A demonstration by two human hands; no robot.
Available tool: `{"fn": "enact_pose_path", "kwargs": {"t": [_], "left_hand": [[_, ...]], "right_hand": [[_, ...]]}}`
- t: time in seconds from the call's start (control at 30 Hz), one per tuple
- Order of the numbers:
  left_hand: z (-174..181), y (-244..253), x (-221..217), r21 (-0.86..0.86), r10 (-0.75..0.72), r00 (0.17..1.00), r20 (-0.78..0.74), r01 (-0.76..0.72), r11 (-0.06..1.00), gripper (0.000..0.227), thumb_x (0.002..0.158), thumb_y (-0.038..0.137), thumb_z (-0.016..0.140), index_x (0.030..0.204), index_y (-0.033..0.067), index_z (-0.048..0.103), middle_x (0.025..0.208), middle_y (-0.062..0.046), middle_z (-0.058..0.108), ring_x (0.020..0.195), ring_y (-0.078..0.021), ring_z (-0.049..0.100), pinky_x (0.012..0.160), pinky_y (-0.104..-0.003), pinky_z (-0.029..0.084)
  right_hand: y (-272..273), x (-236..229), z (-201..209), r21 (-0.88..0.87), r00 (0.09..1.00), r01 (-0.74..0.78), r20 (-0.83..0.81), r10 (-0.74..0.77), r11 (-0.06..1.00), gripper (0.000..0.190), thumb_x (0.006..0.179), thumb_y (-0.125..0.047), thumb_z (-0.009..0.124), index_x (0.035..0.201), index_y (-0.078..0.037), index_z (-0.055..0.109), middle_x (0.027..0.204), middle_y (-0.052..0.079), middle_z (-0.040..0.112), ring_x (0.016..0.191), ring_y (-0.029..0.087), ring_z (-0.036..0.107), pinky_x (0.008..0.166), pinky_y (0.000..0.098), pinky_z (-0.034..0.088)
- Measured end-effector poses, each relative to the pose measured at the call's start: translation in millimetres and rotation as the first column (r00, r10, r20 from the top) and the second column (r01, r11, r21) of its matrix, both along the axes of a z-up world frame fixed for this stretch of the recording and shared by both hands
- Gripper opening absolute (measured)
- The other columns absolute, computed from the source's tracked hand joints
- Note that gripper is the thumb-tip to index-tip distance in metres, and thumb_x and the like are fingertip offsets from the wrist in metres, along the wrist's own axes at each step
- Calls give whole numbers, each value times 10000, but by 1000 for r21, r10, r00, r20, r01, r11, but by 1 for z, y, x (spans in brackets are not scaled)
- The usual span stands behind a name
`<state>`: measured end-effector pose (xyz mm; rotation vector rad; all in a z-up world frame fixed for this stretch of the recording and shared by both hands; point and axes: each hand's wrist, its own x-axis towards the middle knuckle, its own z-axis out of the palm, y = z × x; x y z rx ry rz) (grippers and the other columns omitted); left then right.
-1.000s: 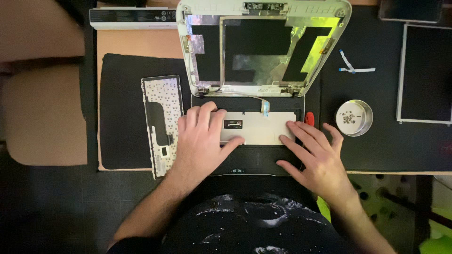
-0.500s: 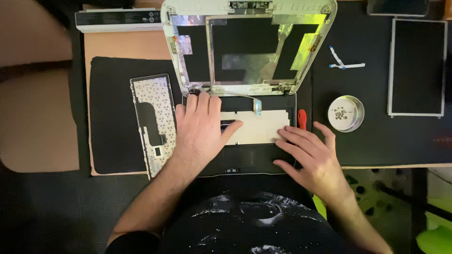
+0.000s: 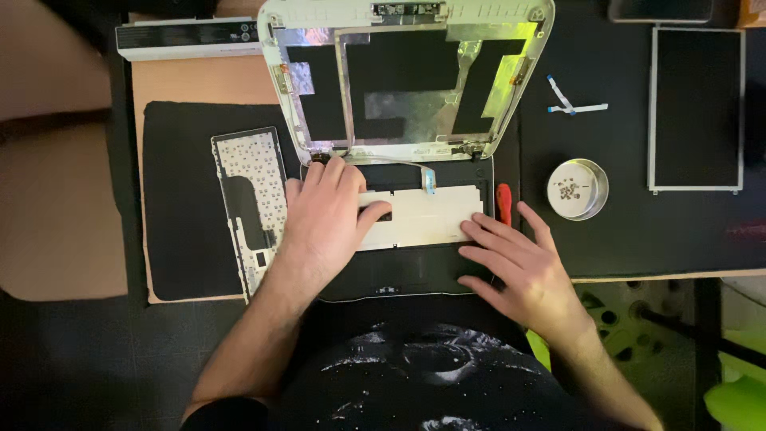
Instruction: The person disassembles a laptop by first removing the keyboard and its metal backing plate using a screwdriver. They then proceed to unscrew and detach the screen bezel from the laptop chassis.
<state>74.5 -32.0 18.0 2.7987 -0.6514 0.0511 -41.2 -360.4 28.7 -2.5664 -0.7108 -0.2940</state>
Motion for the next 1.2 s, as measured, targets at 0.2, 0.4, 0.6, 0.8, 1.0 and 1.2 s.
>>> {"fn": "enact_pose_path", "kwargs": {"t": [0.2,0.4,0.6,0.8,1.0,1.2], "left_hand": [[-4,7,13,-106,-87,984,-156,71,992,399,1074,423,945,1098,101,711,1058,-73,578,1057,-407,721,833,-535,564],[20,20,15,-189,-97,945,-313,38,981,327,1151,355,888,1103,96,693,1014,-92,580,984,-408,740,812,-531,577],[54,31,-1,-247,-135,911,-389,38,968,248,1145,286,864,1163,107,694,923,-196,689,891,-561,767,799,-658,578],[69,27,-19,-554,-180,879,-441,-109,826,107,1180,99,758,1283,123,776,1035,-181,822,1043,-464,863,895,-532,677],[45,20,-39,-666,-215,838,-502,-215,715,156,1196,72,703,1328,52,784,1016,-221,858,943,-417,867,843,-506,671],[23,10,-66,-802,-249,879,-406,-213,558,197,1034,55,925,1208,95,841,979,-136,879,835,-310,872,758,-416,708]], "right_hand": [[12,4,7,96,990,-114,-69,121,989,337,1009,-278,961,1290,-141,838,1697,118,792,1600,300,718,1468,649,248],[18,1,1,189,988,-120,-69,135,975,331,974,-289,990,1261,-171,875,1694,78,796,1600,282,725,1490,656,250],[-4,-14,-39,428,968,250,-131,-214,869,413,893,-103,1071,1258,-113,877,1352,107,888,1242,373,865,1217,579,662],[10,-4,-36,715,813,495,-582,27,493,295,1129,-9,769,1384,76,649,986,249,923,783,336,923,830,478,763],[18,3,-57,849,832,469,-517,200,243,234,1082,-19,807,1256,99,702,938,321,880,754,354,911,711,465,766],[40,15,-54,841,836,463,-519,176,280,95,1165,54,683,1217,129,710,751,263,805,547,323,832,573,444,742]]}}
